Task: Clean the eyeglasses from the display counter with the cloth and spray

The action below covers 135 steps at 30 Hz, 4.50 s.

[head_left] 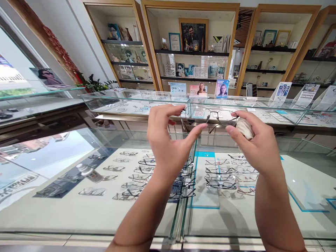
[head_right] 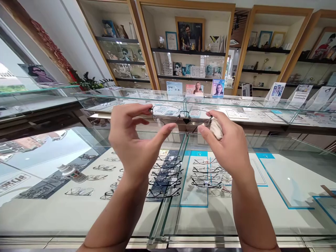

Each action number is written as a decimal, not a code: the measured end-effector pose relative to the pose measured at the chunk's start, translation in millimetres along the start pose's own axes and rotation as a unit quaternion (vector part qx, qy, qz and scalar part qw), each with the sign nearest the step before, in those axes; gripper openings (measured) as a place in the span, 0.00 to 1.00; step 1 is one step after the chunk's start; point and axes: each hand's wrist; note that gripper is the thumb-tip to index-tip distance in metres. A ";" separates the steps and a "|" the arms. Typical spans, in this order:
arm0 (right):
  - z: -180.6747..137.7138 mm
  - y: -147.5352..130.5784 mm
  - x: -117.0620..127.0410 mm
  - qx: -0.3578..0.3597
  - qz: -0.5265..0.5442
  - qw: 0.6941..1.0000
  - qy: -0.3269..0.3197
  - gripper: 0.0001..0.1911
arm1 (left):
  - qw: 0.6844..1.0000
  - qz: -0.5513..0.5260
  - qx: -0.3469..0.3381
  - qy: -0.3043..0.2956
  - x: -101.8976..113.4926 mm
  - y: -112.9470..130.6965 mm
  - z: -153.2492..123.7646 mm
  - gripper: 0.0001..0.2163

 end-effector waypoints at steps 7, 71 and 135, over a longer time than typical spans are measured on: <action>-1.3 -8.9 -10.9 0.100 -0.023 0.989 0.107 0.15 | 0.994 -0.064 0.085 -0.039 -10.1 -13.4 -0.8 0.23; -0.4 -5.6 2.9 -0.021 0.141 0.985 0.096 0.19 | 0.996 0.001 -0.070 0.049 -13.2 -15.8 -3.5 0.26; 8.7 7.3 -10.9 -0.038 0.247 0.963 0.101 0.20 | 0.945 -0.292 0.145 0.036 -20.1 11.3 -12.3 0.26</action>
Point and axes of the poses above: each hand's wrist, its own z-axis towards the middle knuckle, its own x-axis out of the back of the hand, y = z × x, and after that the axes turned 6 degrees about x, right-handed
